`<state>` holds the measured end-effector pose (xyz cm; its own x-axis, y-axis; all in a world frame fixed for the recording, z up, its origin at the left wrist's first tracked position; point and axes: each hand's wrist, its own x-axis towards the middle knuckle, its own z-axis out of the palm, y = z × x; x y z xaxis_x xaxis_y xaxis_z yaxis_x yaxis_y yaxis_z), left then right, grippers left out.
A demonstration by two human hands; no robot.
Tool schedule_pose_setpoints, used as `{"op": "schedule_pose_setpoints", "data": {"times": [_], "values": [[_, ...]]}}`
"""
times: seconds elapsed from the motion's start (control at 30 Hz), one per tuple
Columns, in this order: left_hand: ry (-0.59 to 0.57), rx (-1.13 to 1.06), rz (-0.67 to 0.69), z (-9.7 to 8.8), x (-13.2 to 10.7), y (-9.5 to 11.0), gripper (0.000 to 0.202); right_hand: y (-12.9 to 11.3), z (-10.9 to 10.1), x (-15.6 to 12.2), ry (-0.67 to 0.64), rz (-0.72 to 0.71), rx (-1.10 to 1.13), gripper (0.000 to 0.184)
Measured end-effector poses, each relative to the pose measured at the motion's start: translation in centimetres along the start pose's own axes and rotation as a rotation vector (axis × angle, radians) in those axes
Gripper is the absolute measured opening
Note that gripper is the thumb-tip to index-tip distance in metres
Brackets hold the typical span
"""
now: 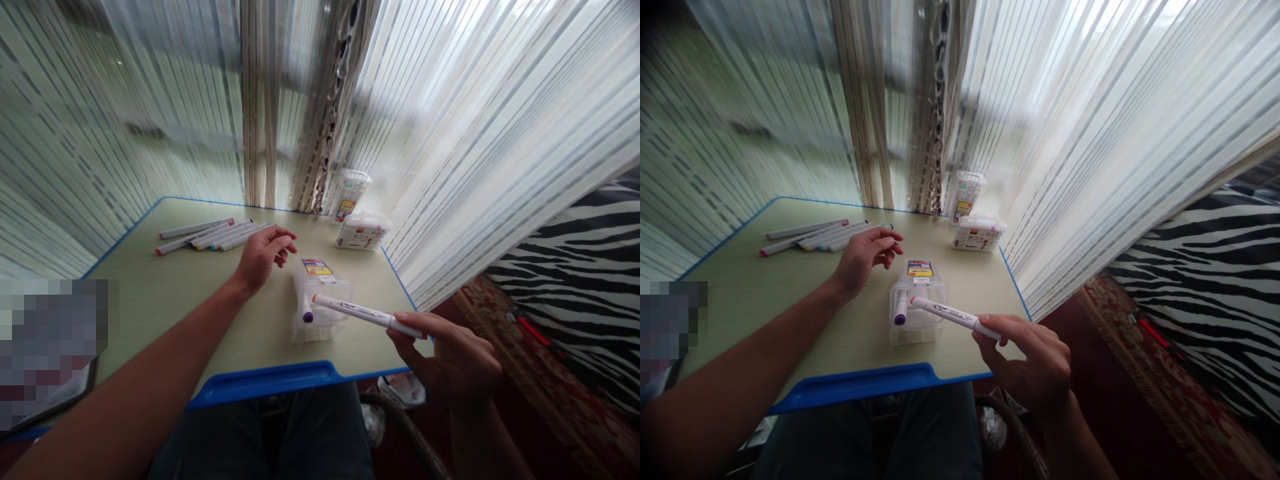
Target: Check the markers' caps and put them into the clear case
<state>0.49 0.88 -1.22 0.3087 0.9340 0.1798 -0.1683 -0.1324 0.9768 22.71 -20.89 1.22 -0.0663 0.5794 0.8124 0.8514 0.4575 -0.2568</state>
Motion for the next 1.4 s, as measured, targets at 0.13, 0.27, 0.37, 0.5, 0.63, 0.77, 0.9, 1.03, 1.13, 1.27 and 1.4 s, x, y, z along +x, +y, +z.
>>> {"op": "schedule_pose_setpoints", "data": {"times": [0.13, 0.27, 0.37, 0.5, 0.63, 0.77, 0.9, 1.03, 1.13, 1.27, 1.4], "values": [[-0.008, -0.003, -0.002, 0.1, 0.0, 0.0, 0.023, -0.2, 0.0, 0.0, -0.041, -0.010, 0.012, 0.033], [-0.008, 0.001, -0.006, 0.0, 0.1, -0.1, 0.023, -0.4, 0.0, 0.1, -0.070, -0.034, -0.005, 0.029], [-0.009, 0.009, -0.008, 0.0, 0.1, -0.1, 0.023, -0.9, 0.2, 0.5, -0.085, -0.049, -0.020, 0.026], [-0.012, 0.008, -0.008, -0.1, 0.0, -0.2, 0.023, -2.1, 0.9, 1.2, -0.112, -0.042, 0.032, 0.025], [-0.016, 0.004, -0.007, -0.1, 0.0, -0.2, 0.023, -3.2, 2.3, 1.4, -0.107, -0.015, 0.052, 0.022], [-0.024, 0.009, 0.001, -0.1, 0.1, -0.3, 0.023, -4.1, 4.1, 1.2, -0.095, -0.017, 0.017, 0.019], [-0.029, 0.009, 0.002, -0.1, 0.1, -0.4, 0.024, -4.6, 5.5, 1.3, -0.094, -0.030, -0.015, 0.017], [-0.033, 0.014, 0.006, -0.1, 0.1, -0.4, 0.024, -4.7, 6.2, 1.3, -0.117, -0.015, -0.022, 0.017], [-0.037, 0.014, 0.011, -0.1, 0.1, -0.4, 0.023, -4.6, 6.5, 1.2, -0.129, -0.019, -0.017, 0.020], [-0.041, 0.019, 0.008, -0.2, 0.1, -0.4, 0.022, -4.6, 6.7, 1.2, -0.168, -0.002, 0.008, 0.024], [-0.043, 0.031, 0.007, -0.2, 0.1, -0.4, 0.023, -4.8, 6.9, 1.4, -0.202, 0.026, -0.005, 0.023]]}}
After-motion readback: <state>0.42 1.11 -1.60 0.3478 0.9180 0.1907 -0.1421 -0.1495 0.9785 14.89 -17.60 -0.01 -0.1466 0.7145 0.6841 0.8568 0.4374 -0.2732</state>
